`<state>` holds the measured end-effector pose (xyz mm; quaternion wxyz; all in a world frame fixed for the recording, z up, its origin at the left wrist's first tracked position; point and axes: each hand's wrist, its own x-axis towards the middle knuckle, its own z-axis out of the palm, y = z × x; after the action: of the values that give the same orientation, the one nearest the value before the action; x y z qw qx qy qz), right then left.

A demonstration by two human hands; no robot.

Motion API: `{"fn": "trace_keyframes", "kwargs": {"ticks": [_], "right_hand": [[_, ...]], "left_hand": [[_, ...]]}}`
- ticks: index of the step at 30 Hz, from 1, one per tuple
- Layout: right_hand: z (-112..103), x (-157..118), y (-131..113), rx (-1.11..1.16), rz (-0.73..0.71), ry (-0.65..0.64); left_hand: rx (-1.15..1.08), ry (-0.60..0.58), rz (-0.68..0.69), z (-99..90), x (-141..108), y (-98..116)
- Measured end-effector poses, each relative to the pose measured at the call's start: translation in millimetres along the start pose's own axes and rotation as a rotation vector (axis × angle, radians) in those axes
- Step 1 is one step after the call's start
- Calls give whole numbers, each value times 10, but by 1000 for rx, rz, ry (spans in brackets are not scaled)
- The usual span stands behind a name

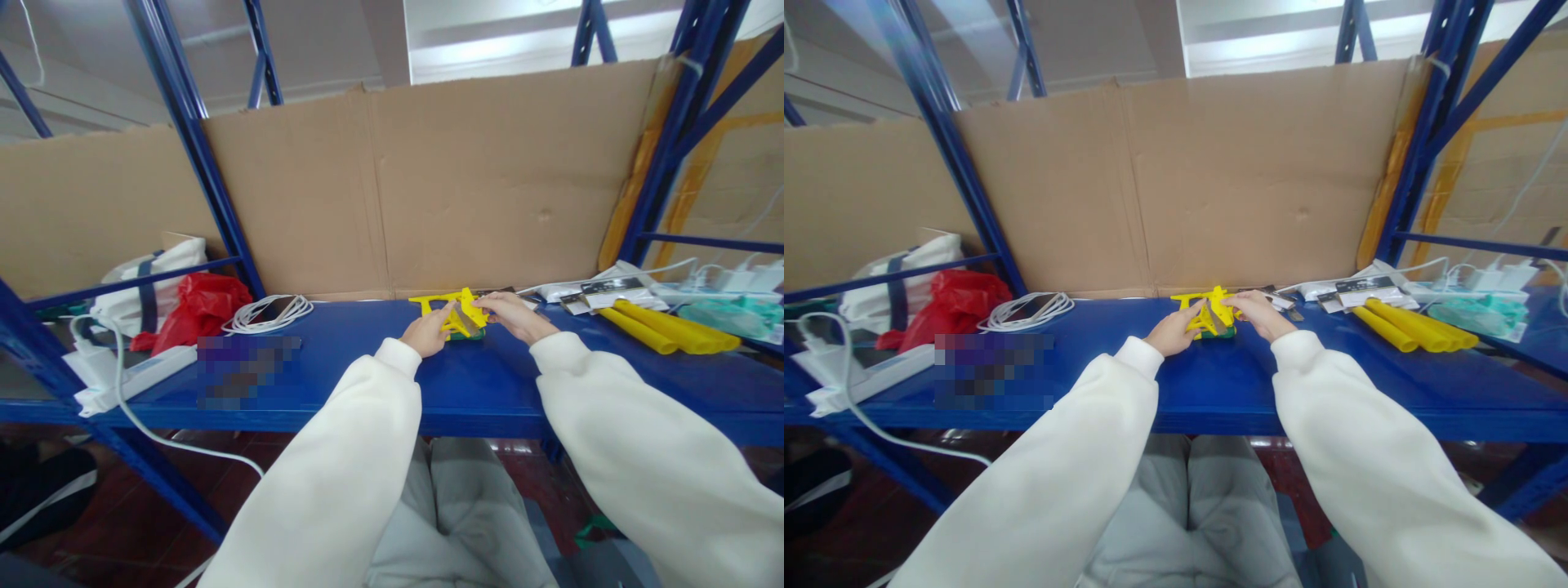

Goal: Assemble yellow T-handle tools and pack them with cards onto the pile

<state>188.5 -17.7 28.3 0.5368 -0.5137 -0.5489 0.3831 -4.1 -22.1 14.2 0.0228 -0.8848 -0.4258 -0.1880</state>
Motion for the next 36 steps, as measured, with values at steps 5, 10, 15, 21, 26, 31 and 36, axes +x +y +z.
{"fn": "trace_keyframes", "kwargs": {"ticks": [5, 10, 15, 21, 26, 31, 36], "right_hand": [[91, -13, 16, -131, -22, 5], [123, -42, 1, -168, -44, -13], [116, -25, 29, -210, -78, -11], [133, -9, 48, -294, -144, -13], [157, 3, 87, -331, -199, -8], [145, 82, 162, -256, -255, 7], [-142, 277, 205, -373, -283, 278]], "left_hand": [[-31, -9, -44, 8, 12, 13], [-31, -15, -42, 8, 19, 24], [-38, -12, -33, 26, 30, 14], [-81, -28, -45, 23, 28, 14], [-62, -31, -33, -4, 18, 27], [-30, -12, 0, -7, 15, 12], [14, 34, 44, -13, 5, -2]]}}
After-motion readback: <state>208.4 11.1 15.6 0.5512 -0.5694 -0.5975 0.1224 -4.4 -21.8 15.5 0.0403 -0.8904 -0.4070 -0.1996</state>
